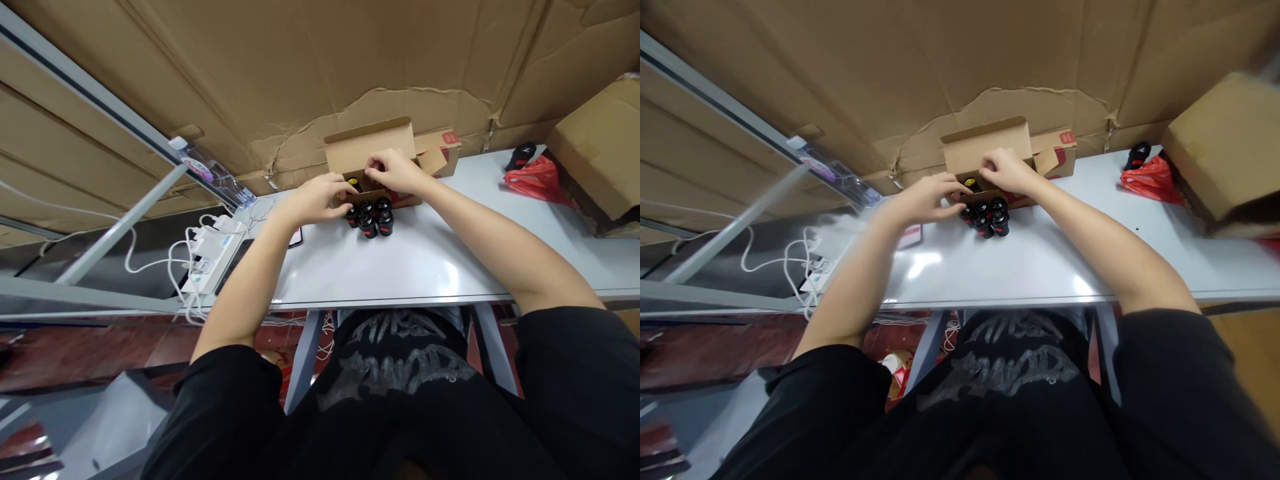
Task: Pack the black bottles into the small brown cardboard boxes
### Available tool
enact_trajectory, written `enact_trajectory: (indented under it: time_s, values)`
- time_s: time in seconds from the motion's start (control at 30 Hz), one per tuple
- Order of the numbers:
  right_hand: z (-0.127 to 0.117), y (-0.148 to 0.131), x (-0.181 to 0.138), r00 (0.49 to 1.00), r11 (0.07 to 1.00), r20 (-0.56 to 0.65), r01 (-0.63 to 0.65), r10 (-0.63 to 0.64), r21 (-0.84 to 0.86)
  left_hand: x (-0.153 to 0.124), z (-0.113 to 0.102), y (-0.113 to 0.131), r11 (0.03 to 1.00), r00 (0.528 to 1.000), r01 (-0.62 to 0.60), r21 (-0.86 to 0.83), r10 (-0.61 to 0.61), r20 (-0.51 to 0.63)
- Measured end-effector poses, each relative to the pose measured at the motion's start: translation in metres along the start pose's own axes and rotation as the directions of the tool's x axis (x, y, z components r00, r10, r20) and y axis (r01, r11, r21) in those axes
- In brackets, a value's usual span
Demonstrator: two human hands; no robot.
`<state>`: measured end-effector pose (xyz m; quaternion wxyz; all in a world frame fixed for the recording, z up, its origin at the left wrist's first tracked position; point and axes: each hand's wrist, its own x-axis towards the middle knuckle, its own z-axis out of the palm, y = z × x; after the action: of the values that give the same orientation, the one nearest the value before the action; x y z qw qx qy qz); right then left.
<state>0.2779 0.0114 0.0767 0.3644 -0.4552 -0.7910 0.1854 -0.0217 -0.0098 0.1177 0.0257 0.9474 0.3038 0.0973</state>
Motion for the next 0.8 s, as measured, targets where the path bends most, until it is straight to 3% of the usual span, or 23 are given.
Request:
enact_trajectory:
  time_s: [0.07,0.23,0.47,0.63,0.7,0.8]
  values:
    - [-0.001,0.001,0.0,1.0,1.0,0.011,0.0,0.0,0.02,-0.013,0.005,0.006,1.0,1.0,0.007,0.011,-0.007,0.017]
    - [-0.002,0.001,-0.002,1.0,0.999,0.014,0.023,-0.024,0.039,-0.03,0.019,0.01,0.995,0.994,0.097,0.01,-0.096,-0.061]
    - [-0.002,0.002,-0.002,0.999,0.999,0.022,0.031,-0.032,0.035,-0.037,0.029,0.021,0.992,0.999,0.033,0.119,-0.029,-0.036]
    - [-0.003,0.001,-0.002,0.999,0.999,0.026,0.021,-0.022,0.034,-0.048,0.029,0.02,0.999,0.999,0.021,-0.032,-0.02,0.034]
    - [-0.003,0.002,-0.001,0.999,0.999,0.02,0.033,-0.034,0.037,-0.052,0.027,0.016,0.991,1.0,0.019,-0.136,-0.022,-0.02]
    - [-0.005,0.004,0.001,0.998,0.997,-0.006,0.059,-0.059,0.047,-0.051,0.023,0.009,0.97,0.974,0.024,-0.242,-0.077,-0.215]
